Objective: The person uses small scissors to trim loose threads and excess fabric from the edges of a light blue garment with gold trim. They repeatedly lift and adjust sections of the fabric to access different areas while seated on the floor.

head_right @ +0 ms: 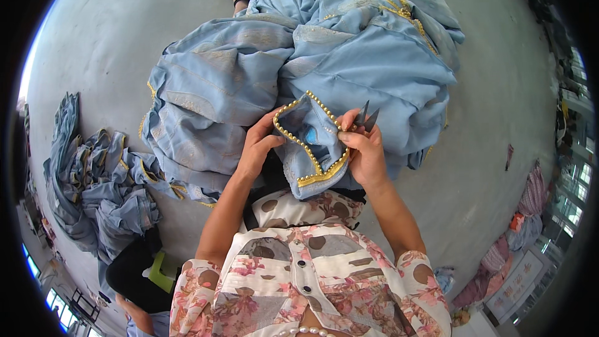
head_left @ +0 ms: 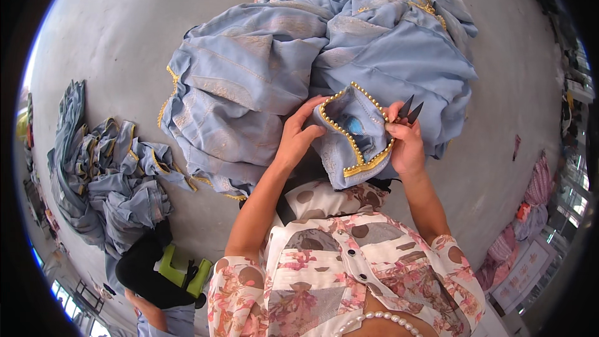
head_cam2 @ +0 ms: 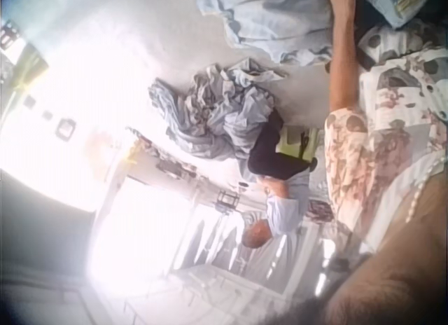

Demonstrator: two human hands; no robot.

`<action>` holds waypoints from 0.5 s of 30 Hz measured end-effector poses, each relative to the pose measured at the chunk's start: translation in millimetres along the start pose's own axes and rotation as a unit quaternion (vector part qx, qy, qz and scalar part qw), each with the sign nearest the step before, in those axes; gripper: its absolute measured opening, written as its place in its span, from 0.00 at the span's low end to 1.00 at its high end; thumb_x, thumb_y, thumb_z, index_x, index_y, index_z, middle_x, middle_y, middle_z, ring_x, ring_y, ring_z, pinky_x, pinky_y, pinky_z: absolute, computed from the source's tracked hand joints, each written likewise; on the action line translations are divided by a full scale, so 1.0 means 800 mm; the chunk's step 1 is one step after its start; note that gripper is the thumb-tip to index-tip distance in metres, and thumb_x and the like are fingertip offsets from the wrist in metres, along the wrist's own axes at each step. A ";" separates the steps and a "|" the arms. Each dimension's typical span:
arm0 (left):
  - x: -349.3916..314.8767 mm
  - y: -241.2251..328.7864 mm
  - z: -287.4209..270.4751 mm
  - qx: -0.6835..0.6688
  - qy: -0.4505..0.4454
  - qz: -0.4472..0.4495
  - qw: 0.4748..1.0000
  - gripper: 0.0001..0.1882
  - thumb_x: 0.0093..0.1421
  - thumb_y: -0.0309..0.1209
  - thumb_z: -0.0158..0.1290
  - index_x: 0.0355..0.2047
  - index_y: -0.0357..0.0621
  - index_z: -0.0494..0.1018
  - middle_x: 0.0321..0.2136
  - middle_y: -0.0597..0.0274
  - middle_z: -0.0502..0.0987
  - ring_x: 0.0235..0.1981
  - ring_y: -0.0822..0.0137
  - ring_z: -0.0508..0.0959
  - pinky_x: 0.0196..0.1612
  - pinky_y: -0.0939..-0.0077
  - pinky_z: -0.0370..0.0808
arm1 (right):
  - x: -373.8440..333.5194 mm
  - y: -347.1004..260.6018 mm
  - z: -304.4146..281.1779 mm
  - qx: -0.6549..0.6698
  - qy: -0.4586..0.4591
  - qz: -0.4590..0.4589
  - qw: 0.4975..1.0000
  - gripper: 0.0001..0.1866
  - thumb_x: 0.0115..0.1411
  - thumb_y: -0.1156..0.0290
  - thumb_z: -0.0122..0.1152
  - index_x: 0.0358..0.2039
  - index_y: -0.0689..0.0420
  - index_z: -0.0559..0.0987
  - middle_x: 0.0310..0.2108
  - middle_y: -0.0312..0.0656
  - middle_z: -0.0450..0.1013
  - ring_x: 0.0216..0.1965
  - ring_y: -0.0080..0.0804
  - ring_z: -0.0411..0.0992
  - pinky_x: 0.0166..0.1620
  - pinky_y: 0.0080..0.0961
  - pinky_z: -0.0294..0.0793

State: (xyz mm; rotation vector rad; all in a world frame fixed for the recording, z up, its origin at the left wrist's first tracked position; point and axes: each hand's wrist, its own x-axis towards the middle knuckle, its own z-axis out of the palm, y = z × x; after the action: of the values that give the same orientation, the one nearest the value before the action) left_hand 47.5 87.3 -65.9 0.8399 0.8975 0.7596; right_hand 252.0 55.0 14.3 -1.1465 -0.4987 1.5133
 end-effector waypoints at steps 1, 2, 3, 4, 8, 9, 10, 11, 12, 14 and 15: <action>0.003 0.008 0.002 -0.018 -0.023 -0.015 0.999 0.27 0.50 0.26 0.52 0.53 0.39 0.68 0.47 0.64 0.73 0.47 0.72 0.70 0.52 0.78 0.64 | 0.002 -0.008 -0.001 0.008 -0.002 -0.001 1.000 0.08 0.48 0.78 0.55 0.31 0.56 0.71 0.32 0.32 0.69 0.30 0.15 0.64 0.36 0.14 0.62; 0.006 0.012 0.003 -0.035 -0.045 -0.029 0.998 0.24 0.53 0.27 0.52 0.52 0.38 0.69 0.44 0.67 0.74 0.46 0.75 0.71 0.50 0.80 0.65 | 0.004 -0.014 -0.005 0.017 -0.004 -0.002 1.000 0.08 0.48 0.78 0.54 0.31 0.56 0.71 0.32 0.32 0.68 0.31 0.16 0.64 0.37 0.14 0.62; 0.009 0.012 0.005 -0.044 -0.053 -0.030 0.997 0.14 0.59 0.30 0.52 0.44 0.40 0.73 0.36 0.72 0.75 0.36 0.80 0.71 0.43 0.83 0.66 | 0.008 -0.014 -0.022 0.010 -0.006 -0.005 1.000 0.08 0.49 0.78 0.53 0.32 0.57 0.71 0.31 0.31 0.68 0.32 0.16 0.65 0.38 0.14 0.63; 0.013 0.008 0.005 -0.083 -0.063 -0.037 0.994 0.11 0.59 0.31 0.52 0.42 0.41 0.73 0.34 0.72 0.75 0.34 0.81 0.71 0.41 0.84 0.66 | 0.013 -0.018 -0.023 -0.006 0.011 -0.020 1.000 0.08 0.49 0.79 0.53 0.32 0.57 0.71 0.31 0.31 0.68 0.32 0.16 0.65 0.38 0.14 0.63; 0.014 0.028 0.021 -0.253 -0.055 -0.074 0.963 0.06 0.62 0.31 0.51 0.30 0.44 0.72 0.27 0.75 0.75 0.28 0.84 0.70 0.35 0.87 0.66 | 0.027 -0.031 -0.039 -0.186 0.045 -0.096 0.977 0.05 0.55 0.77 0.55 0.33 0.59 0.72 0.31 0.30 0.69 0.29 0.15 0.66 0.34 0.12 0.64; 0.014 0.032 0.023 -0.277 -0.046 -0.080 0.956 0.05 0.62 0.31 0.51 0.30 0.44 0.72 0.27 0.75 0.75 0.27 0.84 0.70 0.34 0.87 0.66 | 0.027 -0.035 -0.044 -0.295 0.042 -0.115 0.947 0.05 0.56 0.75 0.55 0.34 0.60 0.72 0.32 0.31 0.70 0.28 0.16 0.67 0.33 0.12 0.65; 0.014 0.035 0.025 -0.300 -0.036 -0.087 0.949 0.05 0.62 0.30 0.52 0.30 0.45 0.72 0.26 0.74 0.75 0.27 0.83 0.70 0.33 0.87 0.67 | 0.030 -0.040 -0.041 -0.400 0.038 -0.132 0.906 0.06 0.57 0.73 0.55 0.34 0.60 0.72 0.32 0.32 0.71 0.28 0.16 0.67 0.31 0.12 0.66; 0.013 0.040 0.028 -0.310 -0.022 -0.092 0.946 0.05 0.61 0.30 0.51 0.29 0.45 0.71 0.27 0.73 0.74 0.28 0.82 0.71 0.35 0.86 0.67 | 0.033 -0.039 -0.033 -0.522 0.071 -0.238 0.816 0.11 0.58 0.67 0.58 0.37 0.60 0.72 0.33 0.37 0.73 0.26 0.21 0.71 0.27 0.16 0.68; 0.013 0.044 0.032 -0.311 -0.008 -0.095 0.946 0.04 0.61 0.30 0.51 0.29 0.46 0.71 0.27 0.73 0.75 0.29 0.82 0.71 0.36 0.86 0.67 | 0.032 -0.046 -0.025 -0.562 0.062 -0.286 0.774 0.12 0.57 0.67 0.59 0.38 0.60 0.72 0.34 0.38 0.73 0.26 0.22 0.70 0.28 0.16 0.69; 0.010 0.052 0.037 -0.314 0.022 -0.095 0.945 0.04 0.61 0.29 0.51 0.28 0.46 0.71 0.28 0.72 0.75 0.30 0.81 0.72 0.37 0.85 0.67 | 0.027 -0.077 0.007 -0.629 0.038 -0.382 0.676 0.15 0.56 0.66 0.62 0.40 0.60 0.72 0.35 0.38 0.74 0.26 0.24 0.70 0.30 0.16 0.70; 0.008 0.051 0.038 -0.319 0.029 -0.087 0.943 0.04 0.61 0.30 0.50 0.29 0.46 0.70 0.28 0.71 0.75 0.30 0.80 0.72 0.38 0.84 0.68 | 0.016 -0.091 0.020 -0.659 0.002 -0.363 0.659 0.17 0.54 0.66 0.63 0.41 0.59 0.72 0.33 0.41 0.73 0.26 0.28 0.72 0.31 0.18 0.73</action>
State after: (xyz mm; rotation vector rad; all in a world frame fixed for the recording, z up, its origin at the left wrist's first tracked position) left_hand 68.4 102.8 -21.9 0.1643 0.6985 0.8536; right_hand 276.1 92.7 75.2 -1.6378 -1.9754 0.2158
